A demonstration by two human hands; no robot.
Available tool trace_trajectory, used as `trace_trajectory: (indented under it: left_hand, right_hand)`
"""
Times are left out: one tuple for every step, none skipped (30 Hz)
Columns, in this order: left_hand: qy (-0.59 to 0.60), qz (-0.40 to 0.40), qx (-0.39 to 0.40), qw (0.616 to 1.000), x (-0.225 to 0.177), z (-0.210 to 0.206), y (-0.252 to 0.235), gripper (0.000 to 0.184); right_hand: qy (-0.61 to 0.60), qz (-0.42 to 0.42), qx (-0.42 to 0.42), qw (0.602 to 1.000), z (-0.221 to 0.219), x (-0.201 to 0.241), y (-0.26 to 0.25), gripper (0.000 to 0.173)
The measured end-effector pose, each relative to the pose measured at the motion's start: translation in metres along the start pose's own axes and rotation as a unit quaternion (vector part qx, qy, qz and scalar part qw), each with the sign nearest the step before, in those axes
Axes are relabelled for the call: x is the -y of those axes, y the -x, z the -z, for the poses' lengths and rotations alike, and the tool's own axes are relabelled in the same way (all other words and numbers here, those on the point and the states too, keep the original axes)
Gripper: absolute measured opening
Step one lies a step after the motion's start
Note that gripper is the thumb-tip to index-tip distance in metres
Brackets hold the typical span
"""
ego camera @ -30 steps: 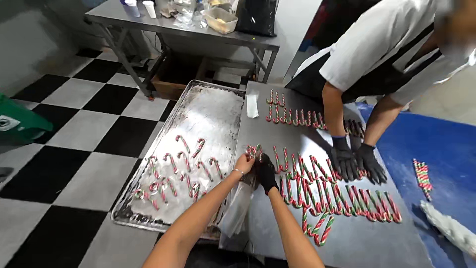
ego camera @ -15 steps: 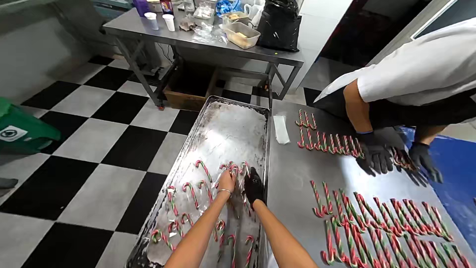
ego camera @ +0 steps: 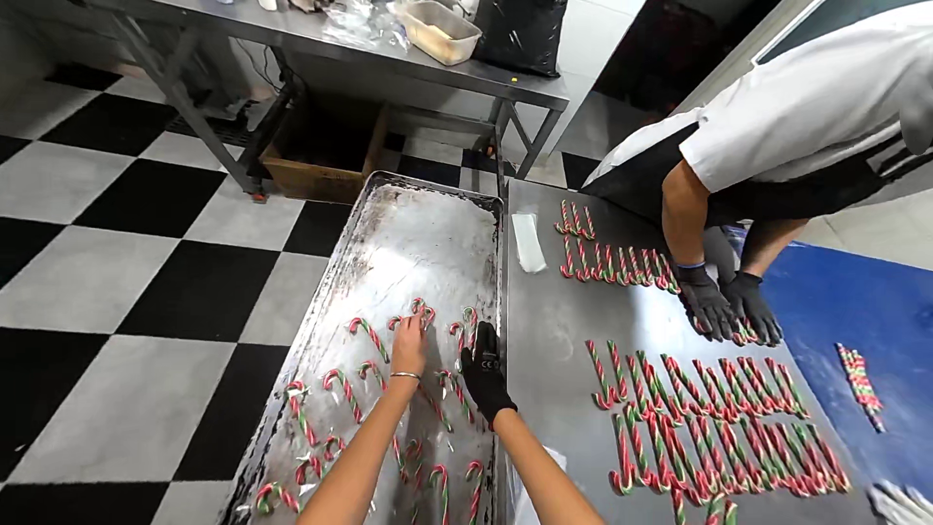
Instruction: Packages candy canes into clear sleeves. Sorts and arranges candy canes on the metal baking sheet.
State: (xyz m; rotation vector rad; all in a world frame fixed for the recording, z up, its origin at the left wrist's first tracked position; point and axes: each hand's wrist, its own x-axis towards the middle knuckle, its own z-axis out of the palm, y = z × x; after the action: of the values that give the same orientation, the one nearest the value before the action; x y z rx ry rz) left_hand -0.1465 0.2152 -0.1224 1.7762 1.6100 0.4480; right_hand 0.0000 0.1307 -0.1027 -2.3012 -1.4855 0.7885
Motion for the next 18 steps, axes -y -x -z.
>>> trace_trajectory:
  left_hand:
    - [-0.005, -0.007, -0.017, 1.0, 0.005, 0.004, -0.006, 0.039]
    - [-0.017, -0.012, -0.025, 0.999, 0.01, 0.009, -0.011, 0.038]
    - [-0.034, -0.012, -0.022, 0.999, 0.013, 0.013, -0.015, 0.038]
    - [-0.052, -0.015, -0.015, 0.998, 0.014, 0.016, -0.017, 0.037]
    - [-0.065, -0.03, -0.015, 0.997, 0.013, 0.015, -0.016, 0.037]
    - [-0.072, -0.059, -0.02, 0.995, 0.01, 0.014, -0.011, 0.037]
    - [-0.076, -0.089, -0.027, 0.993, 0.006, 0.011, -0.003, 0.035]
    - [-0.074, -0.102, -0.035, 0.991, 0.005, 0.009, 0.006, 0.034]
    - [-0.064, -0.085, -0.043, 0.993, 0.005, 0.008, 0.012, 0.035]
    - [-0.049, -0.037, -0.044, 0.997, 0.006, 0.009, 0.015, 0.04]
    - [-0.036, 0.024, -0.04, 0.998, 0.008, 0.012, 0.014, 0.046]
    - [-0.027, 0.079, -0.029, 0.996, 0.011, 0.014, 0.011, 0.05]
    - [-0.026, 0.116, -0.017, 0.993, 0.013, 0.018, 0.006, 0.049]
    - [-0.032, 0.135, -0.003, 0.99, 0.013, 0.021, 0.001, 0.044]
    - [-0.043, 0.143, 0.018, 0.989, 0.01, 0.025, -0.002, 0.039]
    - [-0.061, 0.142, 0.04, 0.987, 0.006, 0.03, -0.005, 0.034]
    - [-0.072, 0.137, 0.05, 0.987, 0.003, 0.036, -0.008, 0.032]
    - [-0.076, 0.131, 0.049, 0.987, 0.0, 0.042, -0.009, 0.031]
  right_hand:
    - [-0.021, 0.019, -0.011, 1.0, 0.006, 0.0, 0.01, 0.067]
    - [-0.045, 0.044, -0.021, 0.998, 0.013, -0.001, 0.022, 0.065]
    - [-0.063, 0.071, -0.036, 0.995, 0.022, -0.006, 0.037, 0.061]
    - [-0.069, 0.096, -0.056, 0.991, 0.035, -0.012, 0.053, 0.057]
    - [-0.062, 0.111, -0.079, 0.989, 0.049, -0.022, 0.071, 0.053]
    - [-0.048, 0.117, -0.104, 0.986, 0.064, -0.035, 0.09, 0.05]
    - [-0.042, 0.114, -0.131, 0.984, 0.078, -0.052, 0.11, 0.048]
    - [-0.051, 0.102, -0.154, 0.982, 0.089, -0.07, 0.131, 0.046]
    - [-0.076, 0.076, -0.167, 0.98, 0.099, -0.084, 0.153, 0.045]
    - [-0.107, 0.04, -0.168, 0.979, 0.109, -0.091, 0.174, 0.043]
    - [-0.142, -0.004, -0.158, 0.977, 0.119, -0.089, 0.192, 0.043]
    - [-0.134, -0.035, -0.155, 0.978, 0.125, -0.09, 0.207, 0.041]
    - [-0.119, -0.044, -0.153, 0.98, 0.126, -0.096, 0.219, 0.038]
    - [-0.11, -0.047, -0.156, 0.98, 0.123, -0.103, 0.229, 0.036]
    - [-0.116, -0.045, -0.156, 0.98, 0.118, -0.112, 0.236, 0.035]
    - [-0.128, -0.045, -0.154, 0.979, 0.115, -0.116, 0.241, 0.034]
    - [-0.144, -0.049, -0.149, 0.977, 0.113, -0.117, 0.244, 0.033]
    - [-0.152, -0.058, -0.149, 0.975, 0.113, -0.116, 0.246, 0.032]
